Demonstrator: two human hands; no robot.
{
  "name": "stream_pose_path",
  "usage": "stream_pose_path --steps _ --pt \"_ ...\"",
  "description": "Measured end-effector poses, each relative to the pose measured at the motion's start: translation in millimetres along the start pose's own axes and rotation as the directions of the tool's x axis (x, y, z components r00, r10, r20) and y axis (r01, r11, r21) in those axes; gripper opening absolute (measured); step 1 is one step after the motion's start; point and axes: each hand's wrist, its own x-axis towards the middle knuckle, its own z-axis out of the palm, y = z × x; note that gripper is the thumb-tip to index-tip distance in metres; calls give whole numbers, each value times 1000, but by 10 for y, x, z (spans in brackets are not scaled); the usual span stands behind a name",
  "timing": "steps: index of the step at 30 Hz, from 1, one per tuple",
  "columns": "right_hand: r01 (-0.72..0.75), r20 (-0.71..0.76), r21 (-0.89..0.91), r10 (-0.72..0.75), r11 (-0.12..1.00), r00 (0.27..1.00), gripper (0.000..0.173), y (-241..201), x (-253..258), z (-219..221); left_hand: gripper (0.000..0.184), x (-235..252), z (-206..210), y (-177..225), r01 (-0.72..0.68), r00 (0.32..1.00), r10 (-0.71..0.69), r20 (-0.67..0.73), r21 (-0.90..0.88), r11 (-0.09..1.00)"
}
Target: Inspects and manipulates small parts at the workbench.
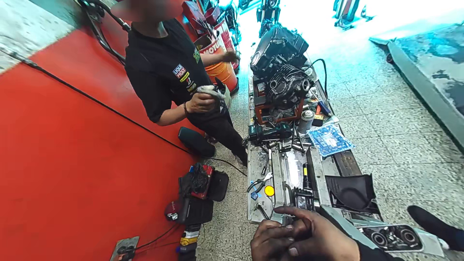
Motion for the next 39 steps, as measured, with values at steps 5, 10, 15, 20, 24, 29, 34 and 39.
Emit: stream_pose_path --steps 5,10,15,20,24,29,34,39 --pt "17 20 18 -18 1000 1000 83 -3 -2 -9 7 -2 -8 8 -8 1000 8 9 -8 1000" --pt "28 50 60 -31 998 998 83 -1 4 -8 7 -1 -21 14 -10 1000 11 19 -23 1000" --pt "29 56 59 -33 998 998 88 17 10 -13 7 -7 -11 -17 -29 1000 29 5 -27 999" --pt "32 11 36 -33 999 999 84 15 8 -12 6 -6 -2 -34 -27 1000 27 -5 -16 1000" --pt "7 -3 22 -7 1000 1000 81 6 2 -13 6 10 -2 8 -6 1000 6 3 3 1000" --pt "16 -6 24 -16 1000 1000 82 -1 -5 -14 6 2 11 21 -6 1000 6 -5 24 1000" --pt "62 -16 21 -62 998 998 83 -10 -7 -13 13 4 17 5 -14 1000 15 -22 35 999" --pt "100 -42 17 -99 995 994 83 -26 -6 -23 13 21 34 -4 -26 999 28 -42 57 998"
